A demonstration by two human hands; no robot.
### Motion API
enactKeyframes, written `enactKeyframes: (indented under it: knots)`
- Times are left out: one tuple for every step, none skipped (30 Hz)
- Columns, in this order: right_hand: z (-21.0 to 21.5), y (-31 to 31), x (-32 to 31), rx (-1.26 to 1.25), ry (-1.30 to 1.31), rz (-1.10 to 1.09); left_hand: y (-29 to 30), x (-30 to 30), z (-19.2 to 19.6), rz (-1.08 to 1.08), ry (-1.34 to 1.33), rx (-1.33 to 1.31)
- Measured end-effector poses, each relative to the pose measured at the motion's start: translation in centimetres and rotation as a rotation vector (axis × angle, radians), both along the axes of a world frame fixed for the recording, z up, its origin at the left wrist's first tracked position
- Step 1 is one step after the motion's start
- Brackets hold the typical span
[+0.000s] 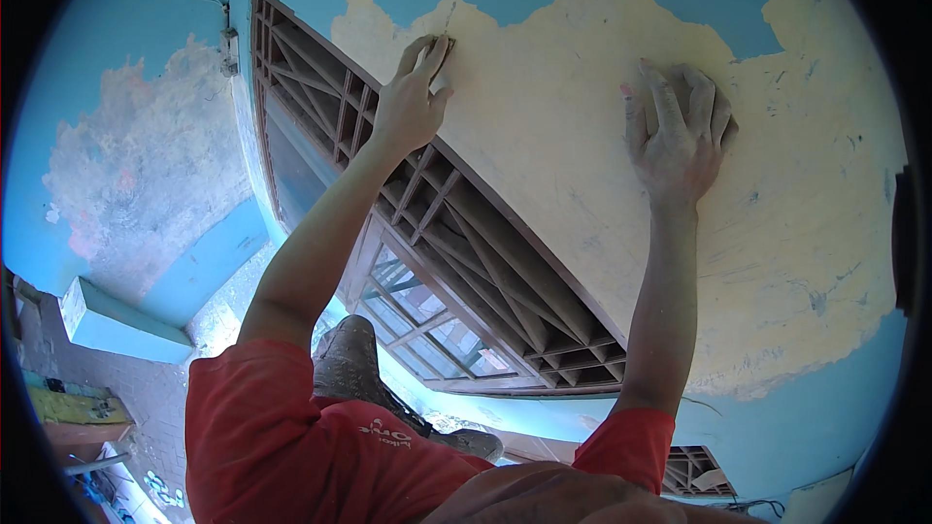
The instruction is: The person scrapes peeling paint off the wall above a doorway using a hand scraper.
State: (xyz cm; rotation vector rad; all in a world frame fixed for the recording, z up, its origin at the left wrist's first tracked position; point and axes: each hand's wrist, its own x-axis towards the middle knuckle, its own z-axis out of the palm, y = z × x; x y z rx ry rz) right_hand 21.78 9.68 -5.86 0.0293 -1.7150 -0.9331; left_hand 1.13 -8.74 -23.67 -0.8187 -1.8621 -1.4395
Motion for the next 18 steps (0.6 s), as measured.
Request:
enactKeyframes:
  knots:
    - [0.0, 0.1, 0.0, 0.005, 0.007, 0.007, -0.4, 0.0, -1.1, -0.020, 0.025, -0.043]
    - [0.0, 0.3, 0.1, 0.000, 0.005, 0.006, -1.2, 0.3, -1.8, -0.022, 0.023, -0.048]
    - [0.0, 0.5, 0.1, 0.001, 0.007, 0.006, -2.2, 0.5, -2.4, -0.178, -0.221, 0.005]
    - [0.0, 0.6, 0.1, 0.001, 0.009, 0.007, -3.2, 0.4, -3.0, -0.333, -0.466, 0.058]
    - [0.1, 0.5, 0.1, -0.001, 0.007, 0.012, -4.6, 0.0, -3.9, -0.328, -0.469, 0.057]
    - [0.1, 0.5, 0.0, -0.003, 0.012, 0.008, -6.0, -0.5, -4.7, -0.565, -0.672, 0.398]
    - [0.1, 0.5, 0.0, -0.005, 0.017, 0.004, -6.7, -0.8, -5.5, -0.798, -0.864, 0.749]
    - [-0.1, 0.6, -0.1, -0.007, 0.015, 0.005, -6.9, 0.5, -5.4, -0.816, -0.851, 0.823]
    - [-0.2, 0.7, 0.0, -0.010, 0.017, -0.015, -7.0, 1.5, -5.3, -0.814, -0.854, 0.825]
    - [-0.2, 0.8, 0.0, -0.014, 0.020, -0.036, -7.1, 2.1, -5.2, -0.783, -0.901, 0.711]
    - [-0.2, 0.8, 0.0, -0.013, 0.014, -0.033, -7.3, 2.7, -5.2, -0.746, -0.948, 0.600]
    - [-0.1, 0.9, 0.0, -0.002, 0.015, -0.036, -7.0, 2.4, -5.6, -0.744, -0.952, 0.603]
    - [0.0, 0.8, 0.0, 0.009, 0.015, -0.040, -6.5, 1.7, -6.2, -0.661, -0.913, 0.595]
    - [-0.1, 0.8, -0.1, 0.012, 0.017, -0.042, -6.1, 1.3, -5.6, -0.583, -0.869, 0.583]
    - [-0.3, 0.8, -0.1, 0.005, 0.009, -0.052, -6.1, 0.9, -5.0, -0.587, -0.866, 0.585]
    - [-0.4, 0.9, -0.1, -0.002, 0.001, -0.062, -6.2, 0.4, -4.3, -0.676, -0.900, 0.667]
    - [-0.3, 0.9, 0.1, 0.002, 0.002, -0.068, -6.2, 0.2, -3.4, -0.770, -0.935, 0.749]
    - [-0.3, 0.9, 0.0, 0.004, 0.002, -0.062, -6.2, -0.4, -2.8, -0.770, -0.936, 0.753]
